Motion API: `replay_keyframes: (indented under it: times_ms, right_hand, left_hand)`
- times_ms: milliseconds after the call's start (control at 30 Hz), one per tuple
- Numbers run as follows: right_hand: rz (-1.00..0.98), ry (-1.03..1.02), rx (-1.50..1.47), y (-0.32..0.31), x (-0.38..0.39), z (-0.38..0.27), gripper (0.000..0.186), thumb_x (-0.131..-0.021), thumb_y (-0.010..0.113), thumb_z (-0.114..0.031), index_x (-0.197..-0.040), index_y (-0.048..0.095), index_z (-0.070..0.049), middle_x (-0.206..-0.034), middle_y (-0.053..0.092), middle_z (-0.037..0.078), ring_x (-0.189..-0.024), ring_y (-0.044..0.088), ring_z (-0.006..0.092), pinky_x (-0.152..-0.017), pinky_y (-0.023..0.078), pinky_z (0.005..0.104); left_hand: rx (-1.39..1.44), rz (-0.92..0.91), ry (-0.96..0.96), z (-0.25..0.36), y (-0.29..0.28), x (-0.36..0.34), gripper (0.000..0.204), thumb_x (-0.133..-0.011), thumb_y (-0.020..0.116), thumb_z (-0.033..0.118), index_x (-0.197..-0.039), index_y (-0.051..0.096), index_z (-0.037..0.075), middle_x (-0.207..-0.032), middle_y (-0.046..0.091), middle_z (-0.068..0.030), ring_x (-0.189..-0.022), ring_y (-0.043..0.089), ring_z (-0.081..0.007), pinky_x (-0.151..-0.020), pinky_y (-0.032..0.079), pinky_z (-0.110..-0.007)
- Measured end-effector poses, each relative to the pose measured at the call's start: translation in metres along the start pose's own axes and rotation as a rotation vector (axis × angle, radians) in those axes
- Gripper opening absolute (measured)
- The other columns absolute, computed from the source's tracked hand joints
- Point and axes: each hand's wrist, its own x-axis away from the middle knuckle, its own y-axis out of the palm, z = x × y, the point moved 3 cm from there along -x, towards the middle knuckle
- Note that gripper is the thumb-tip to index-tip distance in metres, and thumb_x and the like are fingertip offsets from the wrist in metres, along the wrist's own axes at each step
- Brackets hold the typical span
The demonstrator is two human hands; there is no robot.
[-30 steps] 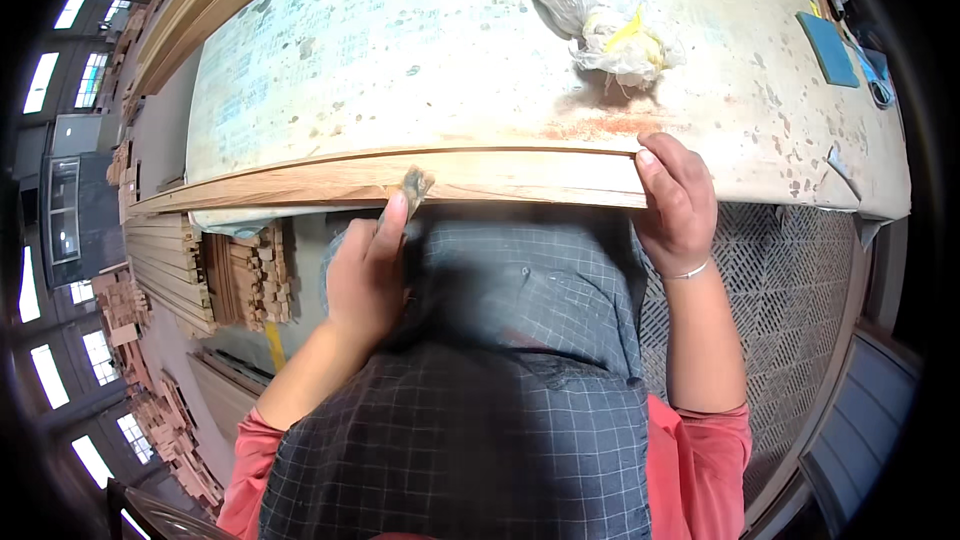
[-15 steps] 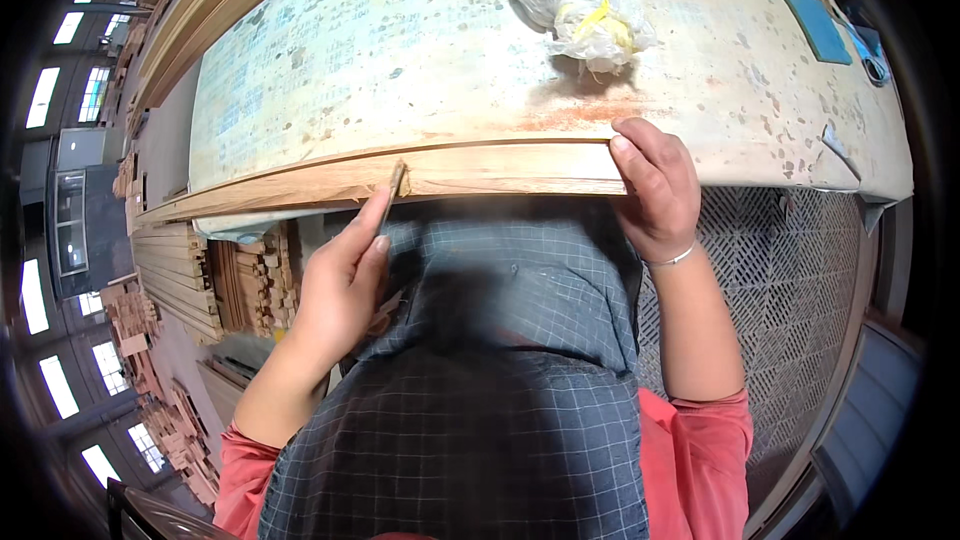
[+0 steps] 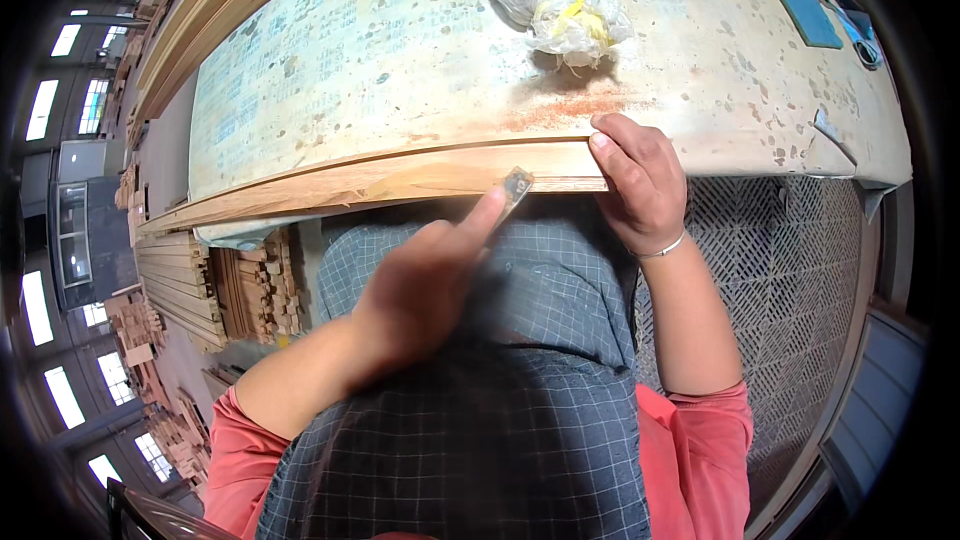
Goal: The person uses a chisel to shave and smooth the edges of a long wooden plank on a workbench. They repeatedly scrape along the plank's length, remove shavings, and flip the plank to work on different sides.
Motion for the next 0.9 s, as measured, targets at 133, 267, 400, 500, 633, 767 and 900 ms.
replay_keyframes:
  times_ms: [133, 267, 400, 500, 633, 767, 900]
  right_hand:
    - [-0.006, 0.013, -0.013, 0.001, 0.0, 0.001, 0.049, -0.068, 0.069, 0.01, -0.115, 0.06, -0.004, -0.109, 0.066, 0.017, -0.085, 0.065, 0.0308, -0.072, 0.053, 0.036]
    - [-0.004, 0.019, 0.011, -0.001, -0.001, 0.0, 0.05, -0.068, 0.07, 0.01, -0.115, 0.06, -0.004, -0.108, 0.066, 0.017, -0.085, 0.065, 0.0308, -0.072, 0.053, 0.0356]
    - [-0.012, 0.02, 0.01, 0.0, -0.001, -0.002, 0.051, -0.067, 0.071, 0.01, -0.114, 0.06, -0.004, -0.108, 0.067, 0.017, -0.084, 0.065, 0.0305, -0.071, 0.053, 0.0353]
    - [0.0, 0.001, 0.006, 0.002, 0.002, 0.002, 0.053, -0.065, 0.072, 0.011, -0.115, 0.06, -0.005, -0.109, 0.066, 0.017, -0.085, 0.065, 0.0304, -0.072, 0.054, 0.0357]
    - [-0.005, 0.041, -0.003, -0.001, 0.0, -0.002, 0.051, -0.067, 0.071, 0.011, -0.115, 0.06, -0.005, -0.109, 0.067, 0.017, -0.084, 0.065, 0.0307, -0.072, 0.053, 0.0356]
    - [0.0, 0.042, 0.019, 0.001, -0.001, -0.002, 0.049, -0.067, 0.07, 0.01, -0.112, 0.06, -0.006, -0.108, 0.067, 0.016, -0.085, 0.065, 0.0299, -0.071, 0.053, 0.0356]
    - [-0.022, 0.046, -0.015, -0.001, 0.0, -0.001, 0.054, -0.064, 0.071, 0.01, -0.114, 0.059, -0.007, -0.108, 0.067, 0.015, -0.085, 0.065, 0.0302, -0.072, 0.052, 0.036]
  left_hand:
    - [0.009, -0.234, 0.008, -0.007, 0.004, 0.003, 0.059, -0.093, 0.052, 0.002, -0.149, 0.038, 0.013, -0.104, 0.064, -0.0164, -0.083, 0.061, -0.0298, -0.076, 0.048, -0.033]
    - [0.244, 0.066, -0.186, -0.03, -0.022, 0.015, 0.06, -0.091, 0.054, -0.006, -0.147, 0.044, 0.012, -0.112, 0.067, -0.0102, -0.077, 0.061, -0.022, -0.074, 0.047, -0.025]
    - [0.053, 0.085, -0.143, -0.016, -0.018, 0.01, 0.058, -0.091, 0.056, -0.003, -0.145, 0.045, 0.016, -0.088, 0.061, -0.0201, -0.078, 0.06, -0.033, -0.076, 0.049, -0.032]
    - [0.071, -0.015, -0.043, -0.005, -0.019, 0.005, 0.059, -0.091, 0.058, -0.002, -0.145, 0.047, 0.019, -0.083, 0.058, -0.0194, -0.079, 0.06, -0.0331, -0.076, 0.05, -0.036]
    - [0.298, -0.003, -0.007, -0.023, -0.019, 0.006, 0.055, -0.093, 0.052, -0.003, -0.145, 0.045, 0.011, -0.109, 0.064, -0.0187, -0.096, 0.064, -0.0266, -0.086, 0.049, -0.03]
    - [0.254, -0.056, -0.081, -0.013, -0.023, -0.005, 0.054, -0.093, 0.05, -0.008, -0.145, 0.044, 0.006, -0.136, 0.058, -0.0168, -0.12, 0.06, -0.0226, -0.099, 0.044, -0.028]
    - [0.4, -0.255, 0.074, -0.004, -0.01, 0.002, 0.05, -0.093, 0.051, -0.008, -0.141, 0.049, 0.005, -0.138, 0.057, -0.0144, -0.123, 0.057, -0.0221, -0.103, 0.042, -0.029]
